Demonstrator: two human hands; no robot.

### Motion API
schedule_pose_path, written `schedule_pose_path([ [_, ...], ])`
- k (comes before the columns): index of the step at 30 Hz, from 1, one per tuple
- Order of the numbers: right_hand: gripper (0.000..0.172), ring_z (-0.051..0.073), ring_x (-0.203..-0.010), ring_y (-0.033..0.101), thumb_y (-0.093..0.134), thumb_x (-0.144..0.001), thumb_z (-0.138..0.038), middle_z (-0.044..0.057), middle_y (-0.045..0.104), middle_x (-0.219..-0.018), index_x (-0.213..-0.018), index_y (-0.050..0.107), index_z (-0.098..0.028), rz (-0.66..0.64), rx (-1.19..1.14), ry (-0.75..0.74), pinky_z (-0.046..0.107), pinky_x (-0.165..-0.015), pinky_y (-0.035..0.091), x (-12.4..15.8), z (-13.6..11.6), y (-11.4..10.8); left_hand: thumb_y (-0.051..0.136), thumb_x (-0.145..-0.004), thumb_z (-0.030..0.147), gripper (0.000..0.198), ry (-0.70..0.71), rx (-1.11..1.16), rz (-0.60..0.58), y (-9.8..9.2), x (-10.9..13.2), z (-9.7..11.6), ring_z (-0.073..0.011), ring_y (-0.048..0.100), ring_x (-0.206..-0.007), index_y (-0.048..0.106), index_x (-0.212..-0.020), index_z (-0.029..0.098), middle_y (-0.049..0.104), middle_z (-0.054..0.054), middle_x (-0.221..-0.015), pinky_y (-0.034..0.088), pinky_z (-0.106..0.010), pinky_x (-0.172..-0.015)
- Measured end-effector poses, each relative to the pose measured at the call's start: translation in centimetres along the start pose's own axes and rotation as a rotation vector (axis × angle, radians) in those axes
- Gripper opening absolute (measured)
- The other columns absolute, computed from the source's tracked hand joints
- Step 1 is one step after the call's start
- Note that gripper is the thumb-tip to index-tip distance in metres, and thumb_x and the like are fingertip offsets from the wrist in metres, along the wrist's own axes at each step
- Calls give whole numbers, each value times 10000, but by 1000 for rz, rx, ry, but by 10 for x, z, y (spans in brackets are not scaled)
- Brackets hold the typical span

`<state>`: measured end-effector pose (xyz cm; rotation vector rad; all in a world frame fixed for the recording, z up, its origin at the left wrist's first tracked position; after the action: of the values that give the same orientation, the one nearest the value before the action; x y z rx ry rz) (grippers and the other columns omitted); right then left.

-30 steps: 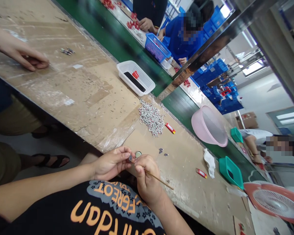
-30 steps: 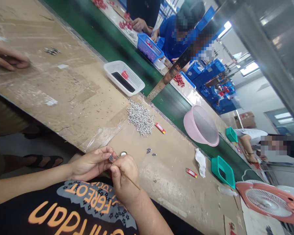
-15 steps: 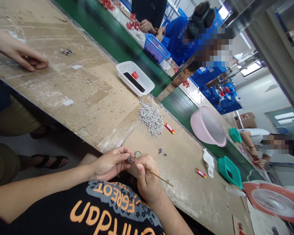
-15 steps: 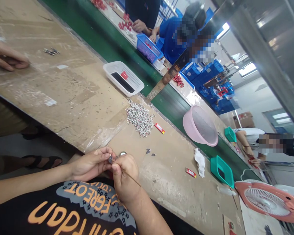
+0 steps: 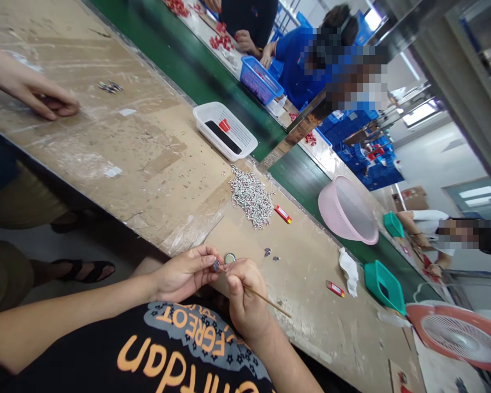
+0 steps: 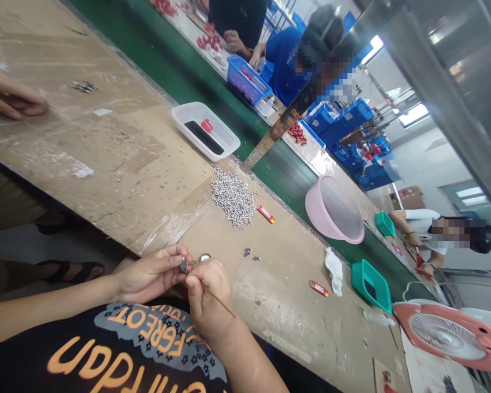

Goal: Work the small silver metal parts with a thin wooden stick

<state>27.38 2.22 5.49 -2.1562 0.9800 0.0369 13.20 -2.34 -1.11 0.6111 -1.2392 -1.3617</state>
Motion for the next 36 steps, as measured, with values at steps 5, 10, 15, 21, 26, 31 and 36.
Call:
schedule_pose_path([
  [5, 187, 151, -753, 545, 385, -932, -236, 36, 569, -755, -818, 528, -195, 25, 2, -5, 325, -728, 468, -2, -1, 2, 659, -790, 153, 57, -9, -13, -6, -1, 0, 0, -121, 606, -770, 610, -810, 132, 636, -39, -826, 512, -225, -709],
  [10, 179, 152, -763, 541, 396, -924, -226, 36, 563, -758, -810, 530, -193, 4, -10, 5, 332, -736, 461, 0, 0, 2, 617, -819, 131, 16, 0, -11, -3, -1, -1, 0, -106, 602, -760, 608, -805, 132, 636, -36, -809, 510, -207, -710],
  [15, 178, 161, -801, 554, 403, -918, -230, 38, 565, -769, -795, 526, -195, -1, -13, 9, 343, -755, 468, 2, 1, 1, 605, -825, 120, 12, 12, 4, 13, -2, -2, 0, -100, 606, -764, 611, -820, 129, 637, -39, -804, 511, -203, -726],
  [21, 150, 156, -801, 551, 409, -915, -203, 33, 563, -775, -824, 529, -197, 18, -36, -14, 340, -757, 465, 2, 0, 2, 603, -826, 119, 17, 7, -4, 9, -1, 0, -1, -100, 602, -768, 603, -814, 131, 635, -36, -815, 508, -203, -727],
  [26, 152, 152, -775, 539, 407, -920, -207, 33, 571, -769, -835, 533, -195, 45, -26, -30, 337, -746, 460, 0, 1, 4, 620, -817, 135, 22, 8, -15, 4, -3, 0, -1, -110, 599, -768, 600, -823, 130, 628, -37, -827, 509, -214, -714],
  [31, 143, 154, -788, 539, 415, -914, -203, 35, 570, -780, -844, 539, -195, 23, -22, -24, 338, -756, 461, 1, 3, 5, 620, -815, 134, 20, 13, -20, 15, -3, -1, -2, -114, 598, -773, 601, -816, 127, 629, -39, -829, 508, -209, -706],
  [36, 143, 159, -812, 547, 420, -908, -198, 42, 574, -799, -852, 552, -194, 3, -30, -26, 341, -768, 461, 0, 1, 4, 616, -817, 128, 17, 31, -17, 28, -3, -1, -2, -104, 594, -746, 602, -807, 129, 632, -35, -795, 506, -202, -702],
])
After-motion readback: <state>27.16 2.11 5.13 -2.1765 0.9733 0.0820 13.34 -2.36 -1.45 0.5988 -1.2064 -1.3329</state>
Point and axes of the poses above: each hand's wrist, its own x-axis away from the middle knuckle, its own y-axis out of the palm, z = x × y, the point moved 1 cm from there along -x, towards the middle knuckle
